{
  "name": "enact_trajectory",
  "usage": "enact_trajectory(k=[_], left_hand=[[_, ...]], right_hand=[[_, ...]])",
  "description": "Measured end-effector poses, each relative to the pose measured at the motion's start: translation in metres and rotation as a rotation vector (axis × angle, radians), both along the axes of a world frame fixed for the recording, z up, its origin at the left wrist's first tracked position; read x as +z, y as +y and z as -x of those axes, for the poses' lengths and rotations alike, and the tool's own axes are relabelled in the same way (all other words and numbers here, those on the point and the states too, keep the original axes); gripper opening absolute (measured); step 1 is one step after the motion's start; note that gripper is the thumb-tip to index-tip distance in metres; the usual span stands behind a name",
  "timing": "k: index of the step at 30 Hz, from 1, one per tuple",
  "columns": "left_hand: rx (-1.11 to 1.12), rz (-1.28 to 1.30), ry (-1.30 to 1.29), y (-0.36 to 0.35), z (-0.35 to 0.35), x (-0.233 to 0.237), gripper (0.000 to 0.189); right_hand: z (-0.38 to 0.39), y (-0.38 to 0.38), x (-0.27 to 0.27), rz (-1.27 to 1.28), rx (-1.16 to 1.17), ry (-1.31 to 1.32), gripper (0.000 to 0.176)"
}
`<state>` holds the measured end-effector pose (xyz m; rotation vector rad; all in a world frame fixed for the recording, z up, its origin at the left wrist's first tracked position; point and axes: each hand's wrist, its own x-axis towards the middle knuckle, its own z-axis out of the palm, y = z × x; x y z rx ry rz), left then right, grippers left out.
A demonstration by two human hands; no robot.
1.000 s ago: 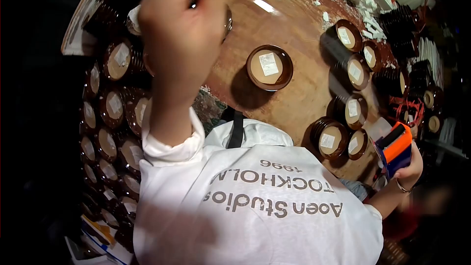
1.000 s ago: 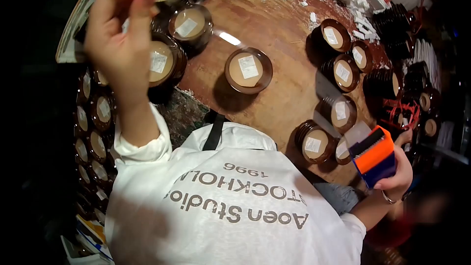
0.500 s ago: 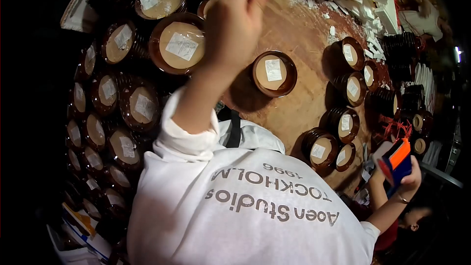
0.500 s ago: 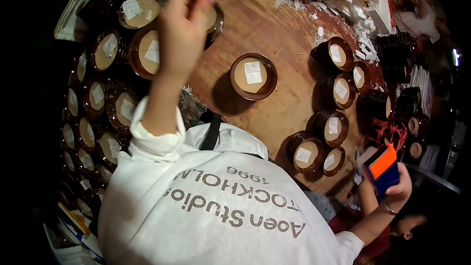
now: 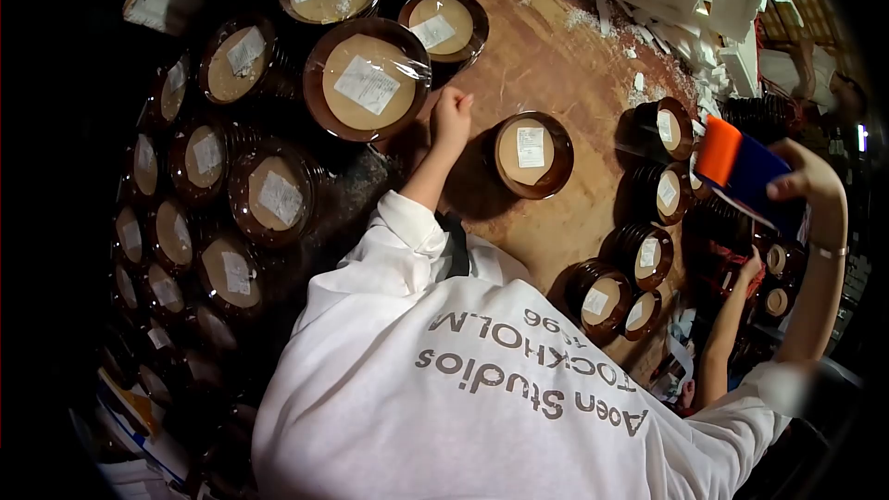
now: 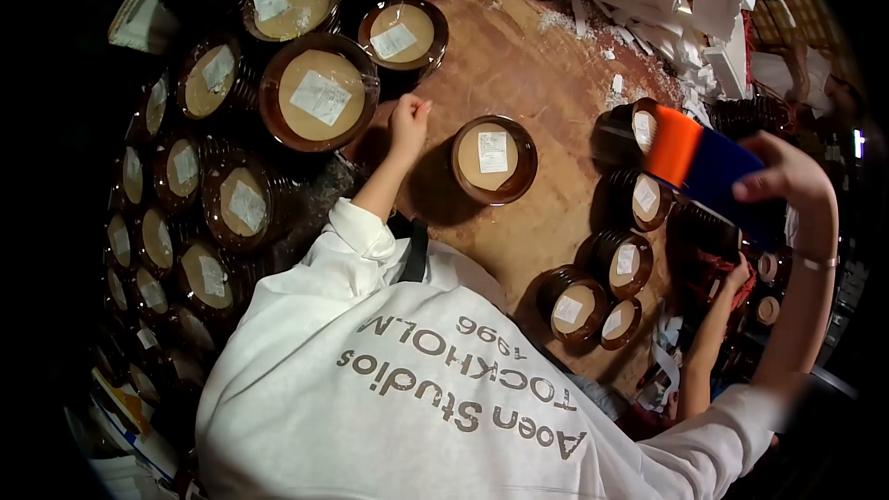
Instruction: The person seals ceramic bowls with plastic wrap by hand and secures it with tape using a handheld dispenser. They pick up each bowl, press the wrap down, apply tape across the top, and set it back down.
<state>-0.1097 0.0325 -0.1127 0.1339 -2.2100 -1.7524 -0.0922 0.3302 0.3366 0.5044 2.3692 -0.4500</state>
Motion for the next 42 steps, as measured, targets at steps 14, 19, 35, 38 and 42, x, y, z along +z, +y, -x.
enact_trajectory(k=[14,19,35,38,42], left_hand=[[-0.152,0.282,-0.383,-0.007,-0.038,-0.028,0.015],[-0.260,0.333,-0.453,0.010,-0.045,-0.030,0.020],[-0.523,0.412,-0.587,0.009,-0.036,-0.020,0.033],[-0.380,-0.207,-0.643,0.027,-0.056,-0.044,0.044],[-0.299,-0.880,-0.967,0.029,-0.065,0.002,0.060]], right_hand=[[0.107,-0.109,-0.040,-0.045,0.398,-0.363,0.046],[0.100,-0.087,-0.046,-0.067,0.325,-0.344,0.041],[0.071,-0.050,-0.059,0.046,0.200,-0.326,0.057],[0.063,-0.036,-0.065,0.137,0.176,-0.317,0.062],[0.051,-0.022,-0.071,0.160,0.109,-0.291,0.062]])
